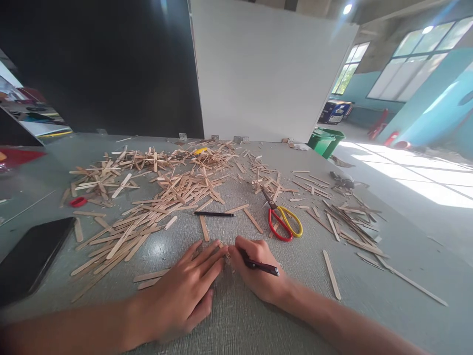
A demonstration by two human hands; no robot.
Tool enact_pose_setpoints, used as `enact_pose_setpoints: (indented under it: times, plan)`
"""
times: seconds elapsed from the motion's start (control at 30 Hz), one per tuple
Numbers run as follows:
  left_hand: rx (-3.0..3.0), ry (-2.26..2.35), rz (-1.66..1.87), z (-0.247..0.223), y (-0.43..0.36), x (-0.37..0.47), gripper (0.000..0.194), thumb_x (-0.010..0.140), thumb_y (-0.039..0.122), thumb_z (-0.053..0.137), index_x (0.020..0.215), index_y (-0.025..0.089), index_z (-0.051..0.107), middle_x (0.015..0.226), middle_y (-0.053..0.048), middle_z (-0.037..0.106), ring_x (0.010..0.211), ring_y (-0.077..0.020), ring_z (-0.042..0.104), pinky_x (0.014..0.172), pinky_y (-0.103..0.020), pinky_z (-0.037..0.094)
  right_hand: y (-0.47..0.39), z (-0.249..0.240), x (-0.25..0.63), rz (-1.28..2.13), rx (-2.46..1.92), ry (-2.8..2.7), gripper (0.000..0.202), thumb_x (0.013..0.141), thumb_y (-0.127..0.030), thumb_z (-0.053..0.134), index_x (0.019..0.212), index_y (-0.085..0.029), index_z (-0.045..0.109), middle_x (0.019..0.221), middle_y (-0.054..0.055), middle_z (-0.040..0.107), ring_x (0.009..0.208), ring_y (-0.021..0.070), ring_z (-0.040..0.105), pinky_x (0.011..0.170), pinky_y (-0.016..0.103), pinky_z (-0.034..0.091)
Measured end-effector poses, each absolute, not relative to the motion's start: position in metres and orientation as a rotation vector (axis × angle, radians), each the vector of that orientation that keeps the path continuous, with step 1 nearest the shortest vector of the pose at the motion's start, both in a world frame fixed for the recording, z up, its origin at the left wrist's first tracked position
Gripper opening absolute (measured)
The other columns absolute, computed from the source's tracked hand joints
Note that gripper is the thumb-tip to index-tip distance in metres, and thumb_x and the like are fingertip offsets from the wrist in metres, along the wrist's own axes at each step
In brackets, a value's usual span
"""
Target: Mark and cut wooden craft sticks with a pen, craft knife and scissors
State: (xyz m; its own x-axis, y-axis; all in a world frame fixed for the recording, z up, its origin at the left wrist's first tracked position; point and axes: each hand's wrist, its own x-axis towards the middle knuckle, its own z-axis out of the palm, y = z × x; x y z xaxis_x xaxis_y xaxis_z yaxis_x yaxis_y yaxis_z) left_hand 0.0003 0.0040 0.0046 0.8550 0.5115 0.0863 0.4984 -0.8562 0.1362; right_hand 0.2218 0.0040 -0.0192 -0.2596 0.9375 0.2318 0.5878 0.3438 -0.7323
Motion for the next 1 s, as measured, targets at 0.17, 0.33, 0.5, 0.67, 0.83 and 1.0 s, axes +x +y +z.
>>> enact_pose_setpoints:
  times: [0.17,0.33,0.5,0.67,0.83,1.0]
  plan:
    - [2.928,0.817,0.159,0.004,0.003,-0.001,0.052,0.096,0.023,0.048,0.144,0.004,0.051,0.157,-0.021,0.048,0.15,-0.0401,0.037,0.118,-0.063,0.037,0.004,-0.02,0.221,0.684,-1.307,-1.939,0.04,0.104,-0.036,0.047,0.069,-0.024,0.034,0.06,-0.007,0.033,0.055,0.0129,0.029,0.053,0.029,0.025]
    - [2.91,0.81,0.3,0.001,0.001,-0.001,0.053,0.092,0.018,0.051,0.143,0.006,0.049,0.15,-0.02,0.056,0.146,-0.039,0.044,0.116,-0.062,0.039,0.002,-0.018,0.221,0.757,-1.319,-1.862,0.026,0.1,-0.038,0.057,0.08,-0.023,0.051,0.058,-0.008,0.042,0.053,0.012,0.035,0.052,0.028,0.028]
    - [2.762,0.943,0.742,-0.005,0.001,-0.001,0.039,0.094,0.009,0.044,0.132,0.013,0.051,0.118,-0.015,0.07,0.114,-0.0308,0.064,0.098,-0.051,0.054,0.001,-0.015,0.222,0.903,-1.267,-1.727,0.024,0.089,-0.039,0.073,0.091,-0.022,0.057,0.056,-0.01,0.042,0.052,0.0118,0.034,0.05,0.027,0.027]
    - [2.667,1.135,0.61,-0.001,0.012,0.001,0.032,0.097,0.002,0.041,0.116,0.019,0.061,0.107,-0.009,0.069,0.1,-0.0288,0.063,0.089,-0.049,0.054,0.007,-0.014,0.222,1.021,-1.234,-1.592,0.028,0.087,-0.038,0.073,0.071,-0.02,0.058,0.063,-0.003,0.055,0.057,0.0126,0.043,0.052,0.027,0.032]
    - [2.57,1.186,0.438,0.006,0.021,-0.002,0.027,0.094,0.0,0.042,0.089,0.018,0.062,0.099,-0.008,0.065,0.096,-0.0286,0.059,0.087,-0.048,0.051,0.01,-0.011,0.223,1.16,-1.225,-1.422,0.032,0.082,-0.043,0.081,0.071,-0.018,0.064,0.055,-0.005,0.051,0.048,0.0102,0.042,0.044,0.024,0.031]
    - [2.392,1.192,0.368,0.018,0.024,-0.011,0.017,0.097,0.01,0.042,0.086,0.02,0.05,0.087,-0.005,0.063,0.079,-0.0219,0.062,0.069,-0.035,0.051,0.012,0.004,0.226,1.08,-1.057,-1.373,0.037,0.094,-0.038,0.069,0.128,-0.024,0.063,0.102,0.006,0.069,0.065,0.0139,0.062,0.046,0.023,0.048]
